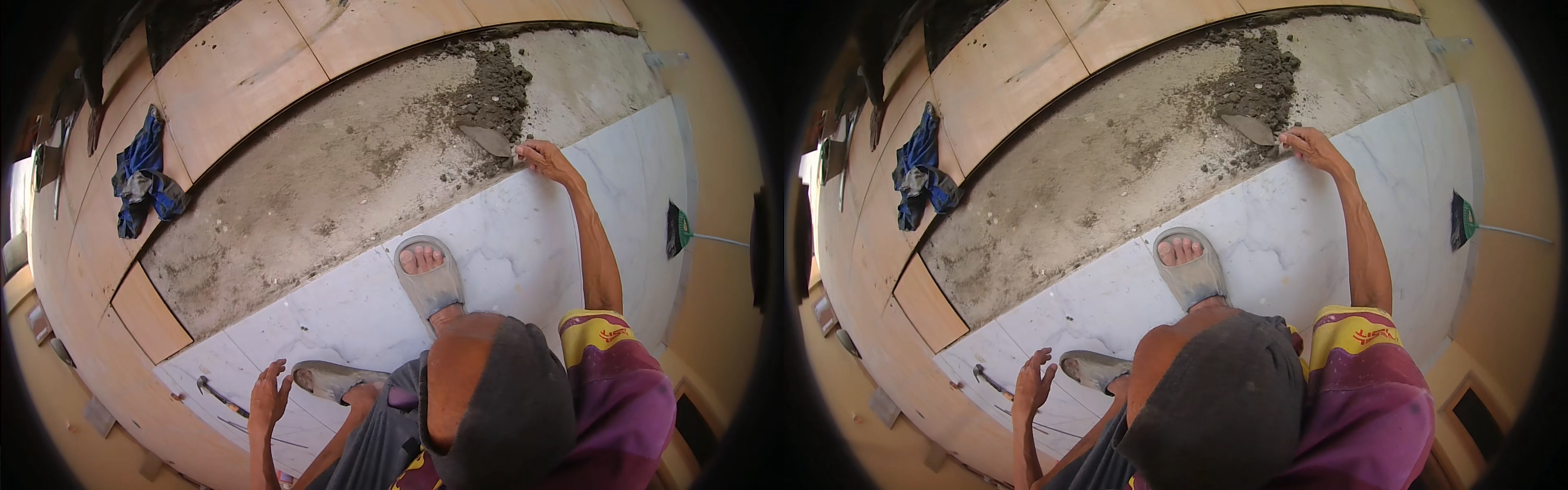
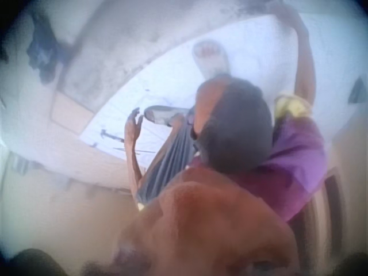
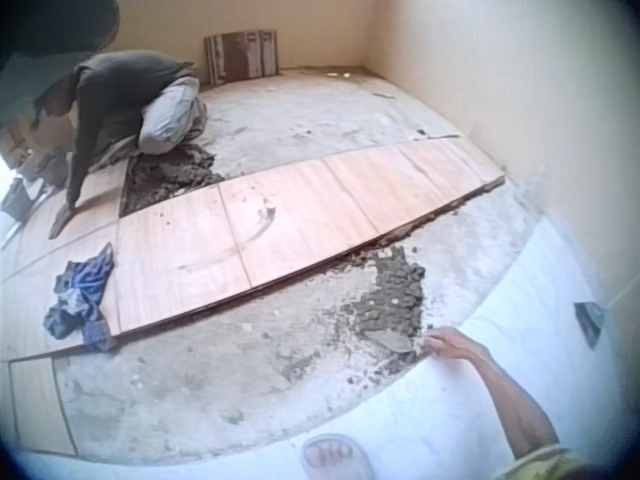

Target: The person places a wooden tile on the floor and adjusts its position. They then use a trowel to spread cement on the floor. The person walks to an outdoor area to pick up a tape measure and returns to the room to measure the floor.

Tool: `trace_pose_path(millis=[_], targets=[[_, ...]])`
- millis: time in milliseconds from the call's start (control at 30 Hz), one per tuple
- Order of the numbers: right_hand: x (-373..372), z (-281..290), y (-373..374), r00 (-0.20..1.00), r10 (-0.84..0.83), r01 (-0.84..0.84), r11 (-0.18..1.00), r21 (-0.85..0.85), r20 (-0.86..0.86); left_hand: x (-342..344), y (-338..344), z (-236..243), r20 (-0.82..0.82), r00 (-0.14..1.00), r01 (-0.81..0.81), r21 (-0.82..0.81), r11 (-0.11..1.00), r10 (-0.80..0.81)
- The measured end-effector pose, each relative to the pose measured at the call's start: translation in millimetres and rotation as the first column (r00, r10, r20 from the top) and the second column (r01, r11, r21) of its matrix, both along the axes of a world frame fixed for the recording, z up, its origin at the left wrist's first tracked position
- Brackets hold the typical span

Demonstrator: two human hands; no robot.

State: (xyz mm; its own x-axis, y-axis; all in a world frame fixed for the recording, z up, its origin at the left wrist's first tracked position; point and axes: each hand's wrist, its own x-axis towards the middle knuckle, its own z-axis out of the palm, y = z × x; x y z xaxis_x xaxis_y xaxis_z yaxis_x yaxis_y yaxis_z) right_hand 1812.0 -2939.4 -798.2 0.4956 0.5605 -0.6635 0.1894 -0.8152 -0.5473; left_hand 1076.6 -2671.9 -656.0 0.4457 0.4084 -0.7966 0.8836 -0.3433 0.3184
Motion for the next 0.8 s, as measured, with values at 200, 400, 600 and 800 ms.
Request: trace_pose_path(millis=[200, 400, 600, 800], targets=[[1.1, 15.0, -24.3, 0.997, 0.064, -0.066, 0.997, 0.042, 0.034, -8.7, 2.6, 0.3, -0.003, 1.000, 0.004, 0.051, 0.999, -0.004], [-12.3, 6.1, 45.2, 0.882, 0.471, -0.471, 0.881, -0.039, -0.015, -5.3, -3.4, -5.3, -0.017, 1.000, 0.017, -0.081, 0.997, -0.019], [61.9, 18.9, 10.1, 0.970, 0.244, -0.243, 0.960, -0.138, -0.010, 8.9, 6.6, 0.6, 0.030, 0.999, -0.016, 0.034, 0.999, 0.015], [-13.1, 20.5, 60.0, 0.810, 0.586, -0.584, 0.806, -0.090, -0.009, -3.1, -3.9, -12.1, -0.005, 0.998, 0.058, -0.078, 0.995, -0.059]])
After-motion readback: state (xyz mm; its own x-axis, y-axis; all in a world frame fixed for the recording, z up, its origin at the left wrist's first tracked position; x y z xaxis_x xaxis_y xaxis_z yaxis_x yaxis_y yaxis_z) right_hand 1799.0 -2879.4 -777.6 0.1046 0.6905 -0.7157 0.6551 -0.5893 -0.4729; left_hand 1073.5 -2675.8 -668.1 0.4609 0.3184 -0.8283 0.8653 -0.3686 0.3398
